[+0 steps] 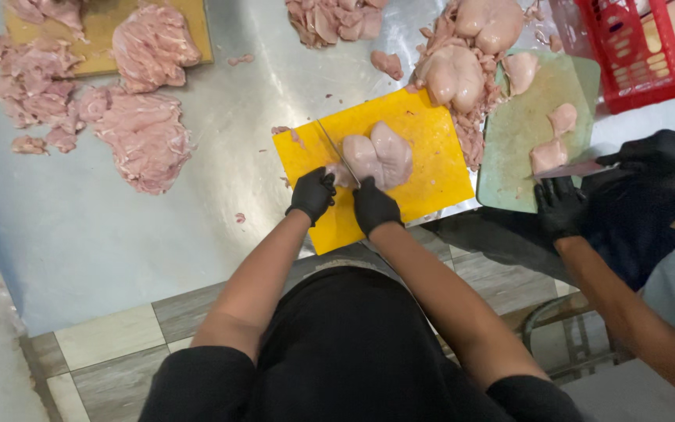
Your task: The person cuts raw chicken breasts into smaller pieces using a knife on a yellow cutting board. They repeatedly pick up chicken portions, slice them, and place the cut pieces onto the stainless steel table.
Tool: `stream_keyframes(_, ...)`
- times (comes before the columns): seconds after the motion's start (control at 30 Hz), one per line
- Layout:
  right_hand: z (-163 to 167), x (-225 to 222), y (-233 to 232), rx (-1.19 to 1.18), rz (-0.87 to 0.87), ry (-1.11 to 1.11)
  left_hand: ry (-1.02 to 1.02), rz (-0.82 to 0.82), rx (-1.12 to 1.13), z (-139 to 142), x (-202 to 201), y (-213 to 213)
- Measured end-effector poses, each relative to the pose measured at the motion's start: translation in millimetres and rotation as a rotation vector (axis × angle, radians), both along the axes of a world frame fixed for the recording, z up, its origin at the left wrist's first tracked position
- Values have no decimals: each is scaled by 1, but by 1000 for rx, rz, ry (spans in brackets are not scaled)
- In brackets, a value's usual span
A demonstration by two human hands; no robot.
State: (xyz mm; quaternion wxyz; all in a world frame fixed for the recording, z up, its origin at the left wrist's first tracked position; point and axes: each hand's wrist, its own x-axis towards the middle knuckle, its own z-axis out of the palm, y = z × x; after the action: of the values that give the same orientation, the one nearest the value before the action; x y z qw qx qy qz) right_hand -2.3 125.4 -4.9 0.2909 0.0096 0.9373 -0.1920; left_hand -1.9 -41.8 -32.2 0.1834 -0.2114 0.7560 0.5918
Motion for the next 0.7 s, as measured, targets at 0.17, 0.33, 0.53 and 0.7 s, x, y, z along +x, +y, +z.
stream_keyframes(0.17, -1, 62, 51, -27, -27, -103, -27, 190, 300, -18, -5, -1)
stream_keyframes(0.33, 9, 101, 92, -33, -108, -206, 159, 392, 554, -27, -25, -27)
stream_keyframes(0.53, 45, 103, 112, -126, 79, -160, 69, -210, -62, -9, -38, -57)
stream_keyframes(0.7, 55, 93, 92, -415, 63, 117, 26, -396, -136, 14, -17, -77)
